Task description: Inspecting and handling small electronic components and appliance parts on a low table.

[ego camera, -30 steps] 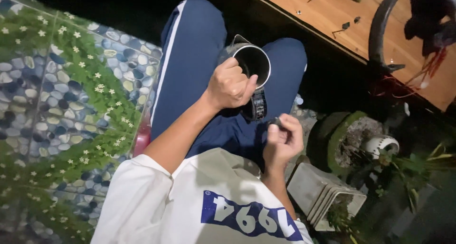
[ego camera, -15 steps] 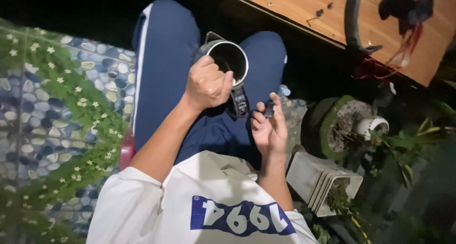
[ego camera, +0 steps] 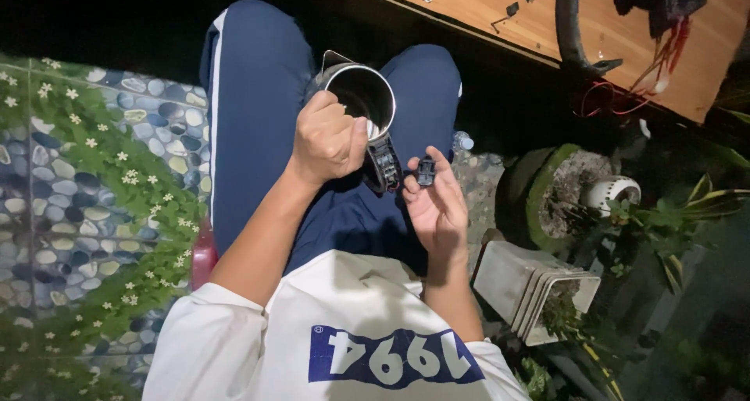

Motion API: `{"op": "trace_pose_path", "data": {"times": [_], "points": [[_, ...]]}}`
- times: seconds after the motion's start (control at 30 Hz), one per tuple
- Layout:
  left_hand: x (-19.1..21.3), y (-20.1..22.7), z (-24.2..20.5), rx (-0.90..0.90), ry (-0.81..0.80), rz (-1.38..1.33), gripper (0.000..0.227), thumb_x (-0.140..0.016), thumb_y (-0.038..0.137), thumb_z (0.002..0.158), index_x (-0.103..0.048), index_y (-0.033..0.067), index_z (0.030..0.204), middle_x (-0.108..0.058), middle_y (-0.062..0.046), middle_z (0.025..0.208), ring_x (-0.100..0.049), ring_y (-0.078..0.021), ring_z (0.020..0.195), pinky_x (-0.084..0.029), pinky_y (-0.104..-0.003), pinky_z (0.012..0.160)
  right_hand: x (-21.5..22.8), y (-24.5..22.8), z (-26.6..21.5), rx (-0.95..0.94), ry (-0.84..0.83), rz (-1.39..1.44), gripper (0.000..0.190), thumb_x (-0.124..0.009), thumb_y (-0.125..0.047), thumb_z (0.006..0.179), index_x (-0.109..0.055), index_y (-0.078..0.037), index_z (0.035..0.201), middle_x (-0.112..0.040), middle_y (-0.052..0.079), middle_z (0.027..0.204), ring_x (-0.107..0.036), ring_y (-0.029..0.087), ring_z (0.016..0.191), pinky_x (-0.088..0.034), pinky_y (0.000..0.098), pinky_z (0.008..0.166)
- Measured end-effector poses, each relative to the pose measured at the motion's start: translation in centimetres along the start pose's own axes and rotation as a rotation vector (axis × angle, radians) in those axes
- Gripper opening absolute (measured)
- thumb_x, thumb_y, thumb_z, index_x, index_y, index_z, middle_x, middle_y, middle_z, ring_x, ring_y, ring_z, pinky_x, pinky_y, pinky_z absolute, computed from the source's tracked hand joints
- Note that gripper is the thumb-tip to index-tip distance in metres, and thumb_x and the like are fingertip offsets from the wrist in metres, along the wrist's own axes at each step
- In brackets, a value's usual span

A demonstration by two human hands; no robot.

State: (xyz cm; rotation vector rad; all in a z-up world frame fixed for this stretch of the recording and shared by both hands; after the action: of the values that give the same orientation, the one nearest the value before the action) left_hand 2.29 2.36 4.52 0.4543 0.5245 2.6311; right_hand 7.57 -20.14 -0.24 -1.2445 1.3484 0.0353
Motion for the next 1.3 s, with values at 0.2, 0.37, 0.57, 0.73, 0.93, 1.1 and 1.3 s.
{"op": "trace_pose_path", "data": {"times": [0.2,0.37,0.57,0.73,0.93,1.1,1.3], "points": [[-0.1,0.0,-0.2,0.002,-0.004,-0.027,0.050,-0.050,0.004,0.099,-0.056,0.0036,0.050,-0.038,-0.006,0.047,-0.042,-0.0223,0.044,-0.047,-0.035,0.059,-0.3,-0.1,-0.1,0.014,-0.044,-0.011,0.050,-0.043,-0.008,0.106,-0.038,-0.006,0.155,-0.050,0.027,0.136,-0.054,0.024,0.099,-0.052,0.0320,0.088],[0.0,0.0,0.0,0.014,-0.004,-0.032,0.049,-0.050,0.004,0.099,-0.055,0.0036,0.050,-0.038,-0.007,0.047,-0.042,-0.0227,0.044,-0.048,-0.035,0.059,-0.9,-0.3,-0.1,0.035,-0.063,0.002,0.051,-0.042,-0.005,0.106,-0.036,-0.010,0.157,-0.048,0.027,0.137,-0.055,0.026,0.103,-0.053,0.0335,0.091],[0.0,0.0,0.2,0.013,-0.006,-0.028,0.050,-0.049,0.003,0.099,-0.055,0.0053,0.050,-0.037,-0.006,0.046,-0.041,-0.0218,0.043,-0.047,-0.035,0.060,-0.8,-0.3,-0.1,0.041,-0.075,-0.017,0.049,-0.043,-0.006,0.105,-0.038,-0.006,0.154,-0.048,0.028,0.135,-0.056,0.028,0.104,-0.053,0.0349,0.093],[-0.1,0.0,0.5,-0.014,0.003,-0.027,0.051,-0.048,0.004,0.099,-0.055,0.0059,0.049,-0.037,-0.006,0.045,-0.040,-0.0215,0.042,-0.047,-0.035,0.059,-0.5,-0.2,0.0,0.043,-0.077,-0.011,0.049,-0.045,-0.006,0.104,-0.037,-0.004,0.152,-0.049,0.028,0.132,-0.057,0.029,0.105,-0.054,0.0357,0.096],[0.1,0.2,0.5,-0.032,-0.005,-0.046,0.050,-0.048,0.003,0.100,-0.052,0.0048,0.050,-0.035,-0.006,0.048,-0.038,-0.0236,0.043,-0.046,-0.037,0.058,-0.7,-1.2,0.4,0.061,-0.091,-0.018,0.046,-0.046,-0.005,0.102,-0.040,-0.005,0.147,-0.046,0.025,0.125,-0.053,0.028,0.101,-0.052,0.0373,0.094],[0.1,0.4,1.3,-0.037,-0.025,-0.046,0.050,-0.047,0.002,0.101,-0.050,0.0046,0.050,-0.034,-0.007,0.049,-0.039,-0.0255,0.043,-0.046,-0.039,0.058,-1.8,-3.6,1.0,0.140,-0.044,-0.143,0.039,-0.050,-0.006,0.103,-0.042,-0.008,0.141,-0.043,0.019,0.122,-0.048,0.024,0.102,-0.047,0.0353,0.096],[0.1,0.6,1.0,-0.034,-0.053,-0.027,0.051,-0.045,0.001,0.100,-0.052,0.0044,0.050,-0.034,-0.007,0.048,-0.039,-0.0254,0.043,-0.046,-0.040,0.058,-1.9,-5.1,1.7,0.197,-0.010,-0.118,0.037,-0.052,-0.006,0.103,-0.043,-0.009,0.138,-0.044,0.016,0.121,-0.049,0.022,0.103,-0.047,0.0336,0.096]]}}
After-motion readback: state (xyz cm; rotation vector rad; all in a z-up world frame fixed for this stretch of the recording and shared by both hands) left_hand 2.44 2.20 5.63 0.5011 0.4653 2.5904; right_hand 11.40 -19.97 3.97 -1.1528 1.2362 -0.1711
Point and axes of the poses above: each hand's wrist, its own z-axis towards the middle knuckle, its own x-axis out of the back of the hand, y = z × x, the point moved 5 cm from there along z, towards the middle knuckle
